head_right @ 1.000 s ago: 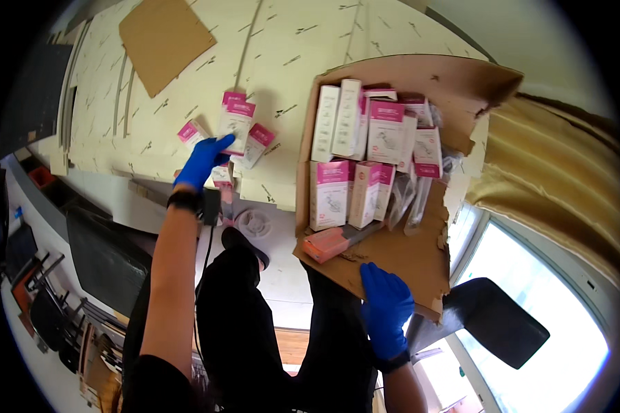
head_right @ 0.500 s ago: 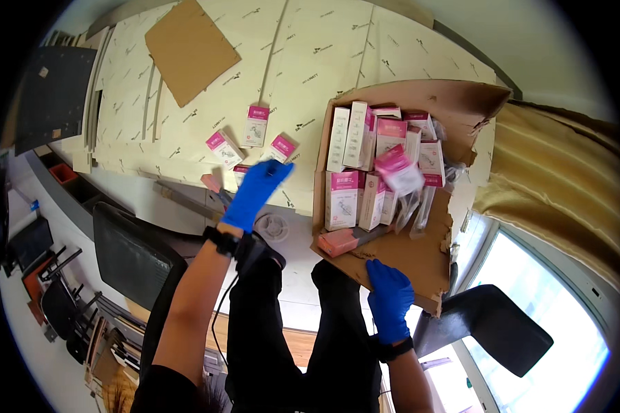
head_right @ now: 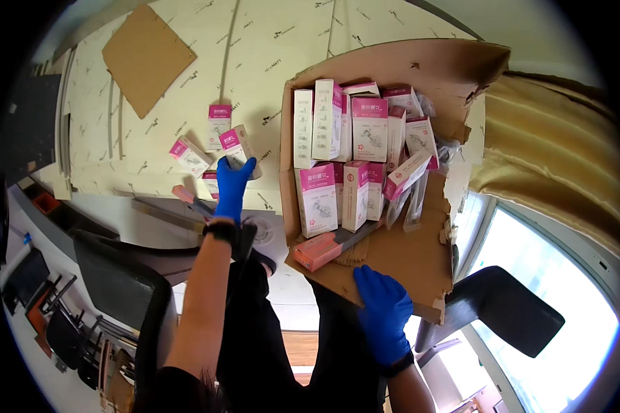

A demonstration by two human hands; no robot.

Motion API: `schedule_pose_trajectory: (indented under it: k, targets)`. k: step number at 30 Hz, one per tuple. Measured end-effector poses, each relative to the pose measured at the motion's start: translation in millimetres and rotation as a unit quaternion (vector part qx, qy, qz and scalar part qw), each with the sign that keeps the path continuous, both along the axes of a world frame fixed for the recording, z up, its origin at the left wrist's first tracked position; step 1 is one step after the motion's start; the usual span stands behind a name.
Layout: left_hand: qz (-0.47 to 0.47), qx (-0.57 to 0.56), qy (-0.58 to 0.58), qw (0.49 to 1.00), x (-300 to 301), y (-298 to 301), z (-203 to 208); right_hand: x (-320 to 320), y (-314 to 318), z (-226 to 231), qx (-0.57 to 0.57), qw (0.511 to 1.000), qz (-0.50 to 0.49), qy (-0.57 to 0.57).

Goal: The person carries a box of supplies into a bedroom, places it on a side table, and wipes the frame and glass of a sliding door with a green cloth.

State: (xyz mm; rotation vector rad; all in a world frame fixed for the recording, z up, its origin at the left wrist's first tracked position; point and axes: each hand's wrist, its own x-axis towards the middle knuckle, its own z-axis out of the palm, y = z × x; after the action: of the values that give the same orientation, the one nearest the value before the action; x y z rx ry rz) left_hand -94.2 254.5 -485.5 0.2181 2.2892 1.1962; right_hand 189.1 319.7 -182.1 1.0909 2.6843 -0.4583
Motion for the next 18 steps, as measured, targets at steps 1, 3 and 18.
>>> schedule_pose_trajectory:
  k: [1,3,18]
  targets:
    - [0.004,0.071,-0.017,0.997,24,21,50,11,7,5,0.019,1.0,0.007,-0.013]
    - [-0.004,0.174,-0.016,0.985,42,33,168,22,7,15,0.007,1.0,0.017,-0.01]
    - [0.081,-0.326,0.078,0.939,-65,-52,1,14,-9,15,0.014,1.0,-0.005,-0.007]
